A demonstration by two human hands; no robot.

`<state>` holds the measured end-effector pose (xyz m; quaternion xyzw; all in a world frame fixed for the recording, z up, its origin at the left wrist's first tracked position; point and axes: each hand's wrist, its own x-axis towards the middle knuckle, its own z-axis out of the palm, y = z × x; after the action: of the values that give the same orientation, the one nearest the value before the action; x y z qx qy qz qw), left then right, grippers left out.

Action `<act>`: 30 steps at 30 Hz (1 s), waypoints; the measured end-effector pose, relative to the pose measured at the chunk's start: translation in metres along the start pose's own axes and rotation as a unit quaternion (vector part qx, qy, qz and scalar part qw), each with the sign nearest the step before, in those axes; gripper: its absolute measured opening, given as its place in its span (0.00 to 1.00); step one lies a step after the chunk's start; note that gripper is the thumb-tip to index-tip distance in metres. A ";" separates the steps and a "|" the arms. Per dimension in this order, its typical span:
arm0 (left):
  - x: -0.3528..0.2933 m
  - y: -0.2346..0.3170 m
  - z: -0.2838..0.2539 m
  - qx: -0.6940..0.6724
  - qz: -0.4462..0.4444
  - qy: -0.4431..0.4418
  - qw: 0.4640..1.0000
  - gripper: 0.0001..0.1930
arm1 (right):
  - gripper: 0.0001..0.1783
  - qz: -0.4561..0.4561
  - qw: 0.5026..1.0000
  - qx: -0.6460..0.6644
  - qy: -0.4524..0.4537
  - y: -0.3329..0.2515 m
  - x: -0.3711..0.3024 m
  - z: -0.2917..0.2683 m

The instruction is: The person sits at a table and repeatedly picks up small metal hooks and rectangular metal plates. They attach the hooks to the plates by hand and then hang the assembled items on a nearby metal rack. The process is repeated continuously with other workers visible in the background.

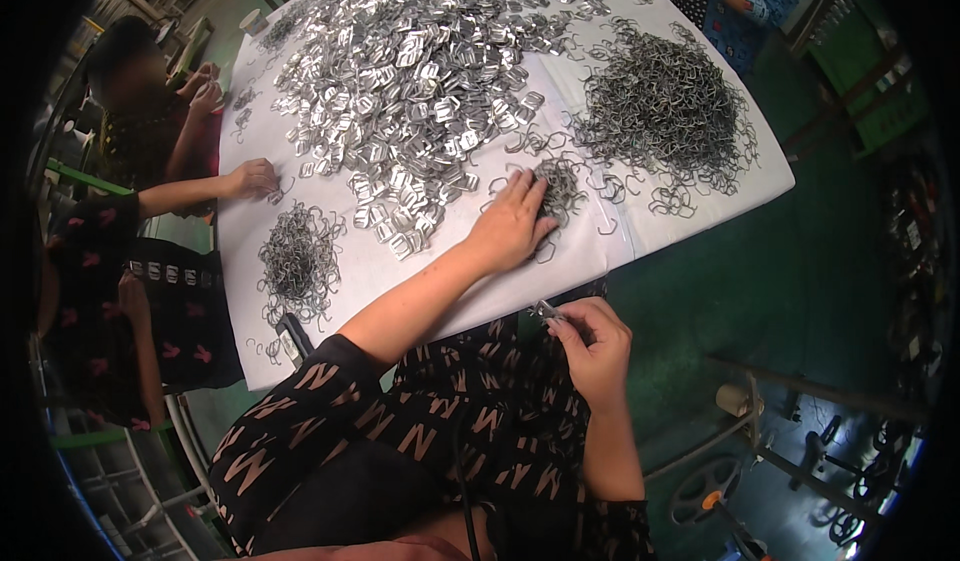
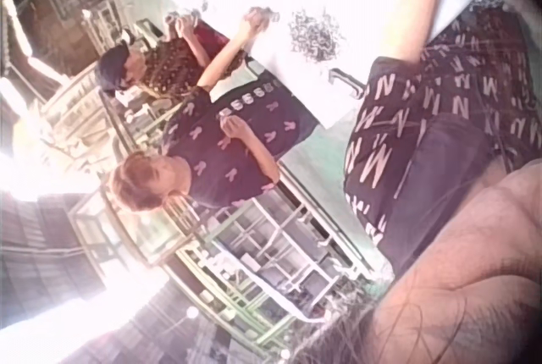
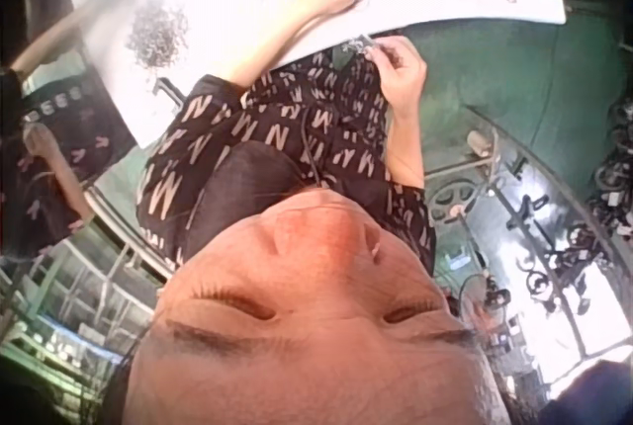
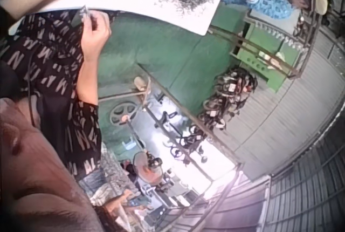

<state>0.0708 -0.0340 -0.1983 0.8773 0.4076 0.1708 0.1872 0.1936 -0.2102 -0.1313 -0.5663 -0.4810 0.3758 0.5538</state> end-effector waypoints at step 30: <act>0.015 -0.047 -0.071 0.054 0.050 0.051 0.996 0.08 | 0.04 0.001 1.000 -0.015 -0.014 0.005 -0.012 0.005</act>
<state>0.0173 0.0191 -0.1564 0.8954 0.3812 0.2023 0.1099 0.1860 -0.2200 -0.1378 -0.5698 -0.4937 0.3766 0.5383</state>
